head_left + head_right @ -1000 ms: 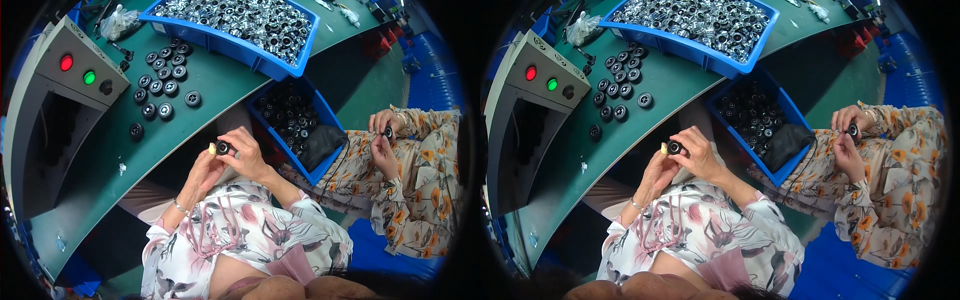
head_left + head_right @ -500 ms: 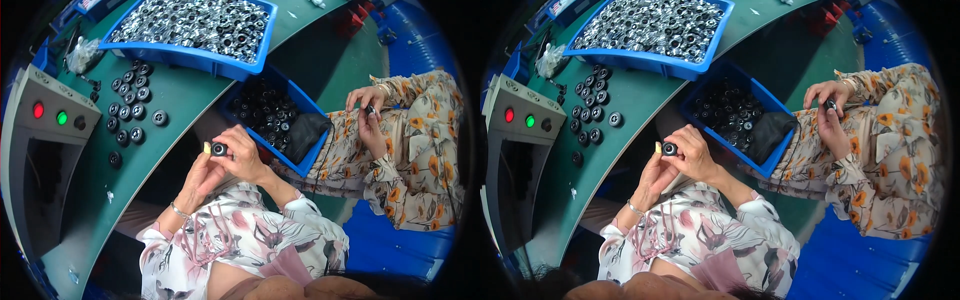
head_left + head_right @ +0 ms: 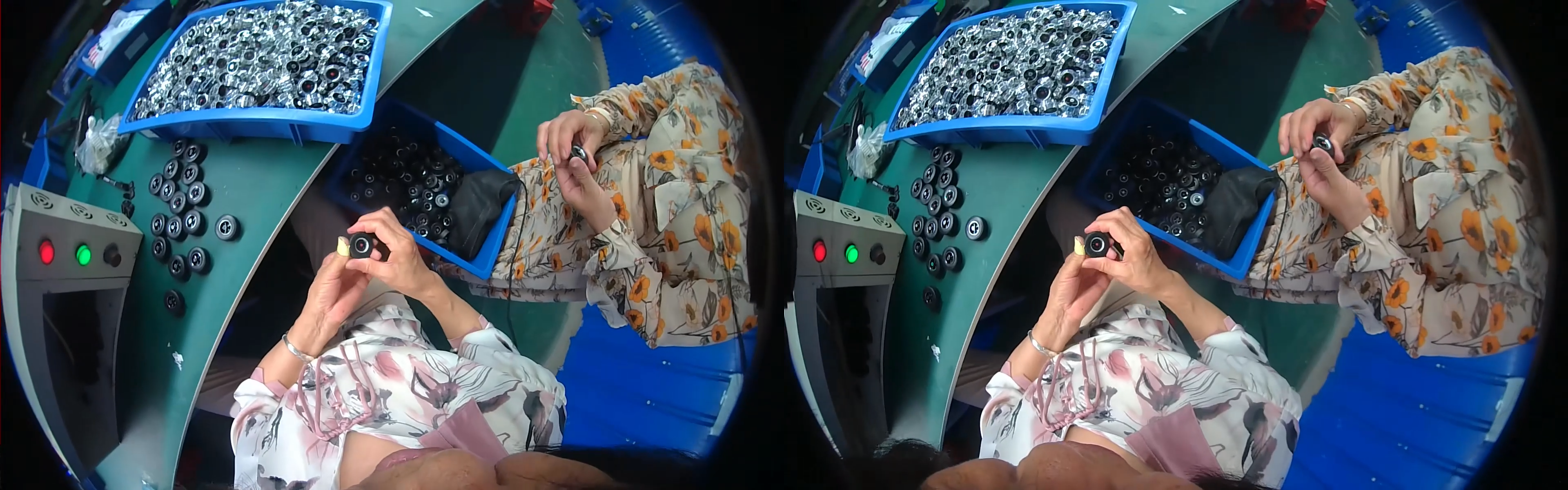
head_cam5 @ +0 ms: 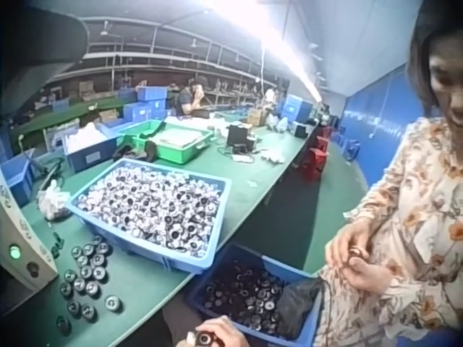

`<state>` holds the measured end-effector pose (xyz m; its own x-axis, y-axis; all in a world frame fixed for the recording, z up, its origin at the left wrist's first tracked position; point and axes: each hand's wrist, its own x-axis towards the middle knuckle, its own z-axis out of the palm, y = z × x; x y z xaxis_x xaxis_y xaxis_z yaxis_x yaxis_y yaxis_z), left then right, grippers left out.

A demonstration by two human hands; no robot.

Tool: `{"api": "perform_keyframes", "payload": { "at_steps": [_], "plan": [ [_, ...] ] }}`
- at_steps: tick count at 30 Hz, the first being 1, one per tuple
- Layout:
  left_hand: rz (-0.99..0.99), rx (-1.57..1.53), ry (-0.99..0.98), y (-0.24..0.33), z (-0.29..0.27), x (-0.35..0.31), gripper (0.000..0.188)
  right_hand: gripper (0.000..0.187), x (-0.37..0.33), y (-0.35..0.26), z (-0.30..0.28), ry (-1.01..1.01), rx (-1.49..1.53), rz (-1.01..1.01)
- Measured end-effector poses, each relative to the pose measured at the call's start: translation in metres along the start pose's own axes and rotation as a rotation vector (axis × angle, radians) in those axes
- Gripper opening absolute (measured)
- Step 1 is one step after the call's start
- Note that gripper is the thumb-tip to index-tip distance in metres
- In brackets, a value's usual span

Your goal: Assembling small components into plastic toy wheel hubs at a factory workbench.

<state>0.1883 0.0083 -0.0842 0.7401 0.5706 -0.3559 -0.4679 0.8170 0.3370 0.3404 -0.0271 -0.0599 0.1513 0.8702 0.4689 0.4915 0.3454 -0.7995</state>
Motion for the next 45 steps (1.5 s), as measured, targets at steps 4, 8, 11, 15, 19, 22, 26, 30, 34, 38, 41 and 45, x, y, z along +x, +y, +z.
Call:
{"api": "perform_keyframes", "payload": {
  "at_steps": [4,8,11,15,19,22,26,30,34,38,41,45],
  "plan": [
    [0.040,0.214,-0.006,0.006,0.011,0.000,0.037,0.041,0.003,0.004,-0.010,-0.027,-0.050,-0.068],
    [0.015,0.187,-0.046,0.002,0.022,-0.003,0.038,0.040,0.004,0.013,-0.008,0.074,-0.069,-0.153],
    [0.000,0.120,-0.073,0.002,0.016,0.000,0.036,0.040,0.001,0.015,-0.002,0.102,-0.061,-0.134],
    [-0.064,-0.043,-0.061,0.001,0.011,0.001,0.035,0.039,0.000,0.015,0.000,0.096,-0.047,-0.129],
    [-0.099,-0.137,-0.050,0.000,0.010,0.005,0.034,0.038,0.001,0.019,-0.002,0.107,-0.060,-0.196],
    [-0.045,-0.038,-0.015,0.006,0.011,0.006,0.034,0.043,-0.002,0.015,-0.003,0.039,-0.037,-0.097],
    [-0.011,-0.038,-0.033,0.006,0.008,0.009,0.034,0.060,-0.006,0.005,-0.005,0.184,-0.121,-0.127],
    [0.048,-0.020,-0.080,0.005,0.012,0.008,0.034,0.052,-0.012,0.011,-0.001,0.247,-0.335,-0.326],
    [0.118,0.218,-0.039,0.005,0.006,0.012,0.034,0.052,-0.015,0.008,0.008,0.294,-0.169,-0.133],
    [0.317,0.363,0.011,0.004,0.019,0.010,0.038,0.058,-0.012,0.012,0.004,0.197,-0.173,-0.182],
    [0.460,0.547,0.035,0.002,0.024,0.005,0.038,0.056,-0.007,0.010,0.004,0.228,-0.148,-0.201],
    [0.657,0.796,0.113,0.004,0.020,0.002,0.037,0.055,-0.007,0.004,0.009,0.178,-0.094,-0.220]
  ]
}}
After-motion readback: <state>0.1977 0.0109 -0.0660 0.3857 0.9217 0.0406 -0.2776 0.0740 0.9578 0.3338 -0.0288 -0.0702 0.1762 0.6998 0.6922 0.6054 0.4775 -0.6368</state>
